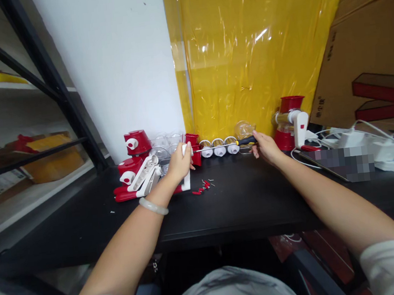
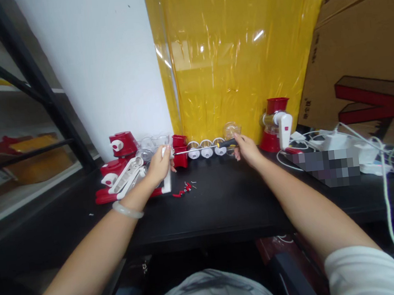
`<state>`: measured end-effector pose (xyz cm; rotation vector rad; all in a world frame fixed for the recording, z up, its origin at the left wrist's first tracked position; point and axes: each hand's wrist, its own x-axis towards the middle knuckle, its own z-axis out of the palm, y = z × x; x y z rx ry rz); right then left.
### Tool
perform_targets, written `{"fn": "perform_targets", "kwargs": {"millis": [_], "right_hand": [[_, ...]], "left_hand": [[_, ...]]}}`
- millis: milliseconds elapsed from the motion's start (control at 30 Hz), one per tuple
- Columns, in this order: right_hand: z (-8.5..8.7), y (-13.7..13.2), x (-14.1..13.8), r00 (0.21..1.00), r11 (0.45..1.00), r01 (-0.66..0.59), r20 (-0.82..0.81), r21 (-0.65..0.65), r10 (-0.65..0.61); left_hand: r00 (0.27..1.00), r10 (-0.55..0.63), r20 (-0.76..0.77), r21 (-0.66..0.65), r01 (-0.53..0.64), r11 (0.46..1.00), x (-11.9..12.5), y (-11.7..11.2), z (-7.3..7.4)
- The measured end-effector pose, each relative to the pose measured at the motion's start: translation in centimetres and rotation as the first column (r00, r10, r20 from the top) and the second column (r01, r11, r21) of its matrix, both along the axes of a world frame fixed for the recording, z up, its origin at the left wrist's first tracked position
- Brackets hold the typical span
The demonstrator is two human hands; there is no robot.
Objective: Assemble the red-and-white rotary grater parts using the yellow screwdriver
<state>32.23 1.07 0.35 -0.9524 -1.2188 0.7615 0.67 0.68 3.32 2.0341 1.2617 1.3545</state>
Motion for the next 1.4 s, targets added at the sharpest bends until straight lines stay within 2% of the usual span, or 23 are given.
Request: {"fn": "perform_targets", "kwargs": {"millis": [233, 300, 433, 533, 733, 1133, 1400], "right_hand": [[-0.23, 0.45, 0.15, 0.995, 0.995, 0.099, 0.020, 0.006, -0.099], [-0.05, 0.35, 0.03, 0.998, 0.998, 0.060, -0.030, -0.021, -0.061], [0.27, 0.01, -0.02, 0.987, 0.994, -0.110, -0.124, -0.030, 0.105], [0.37, -0.21, 0.00, 0.977, 0.987, -0.159, -0.147, -0.010, 0.156], [0.53, -0.44, -0.25, 0.978, 0.993, -0.117, -0.177, -0.010, 0.114], [0.31, 0.00, -0.19, 0.997, 0.999, -0.046, -0.066, -0.013, 0.045], [0.25, 0.19, -0.19, 0.997, 1.000, -0.018, -0.074, 0.004, 0.018]], "left_hand": [[1.000, -0.019, -0.013, 0.005, 0.019, 1.000, -0.03, -0.05, -0.06], [1.000, -0.014, -0.016, 0.000, 0.014, 1.000, -0.01, -0.05, -0.06], [1.000, -0.002, -0.019, -0.014, 0.002, 1.000, 0.00, -0.08, 0.01], [1.000, -0.004, -0.016, -0.014, 0.004, 1.000, 0.01, -0.14, 0.07], [1.000, -0.007, -0.023, -0.011, 0.007, 1.000, 0.01, -0.15, 0.04], [1.000, 0.006, -0.028, -0.003, -0.006, 1.000, -0.03, -0.03, -0.02], [1.000, -0.010, -0.025, -0.001, 0.010, 1.000, -0.03, 0.12, -0.17]]}}
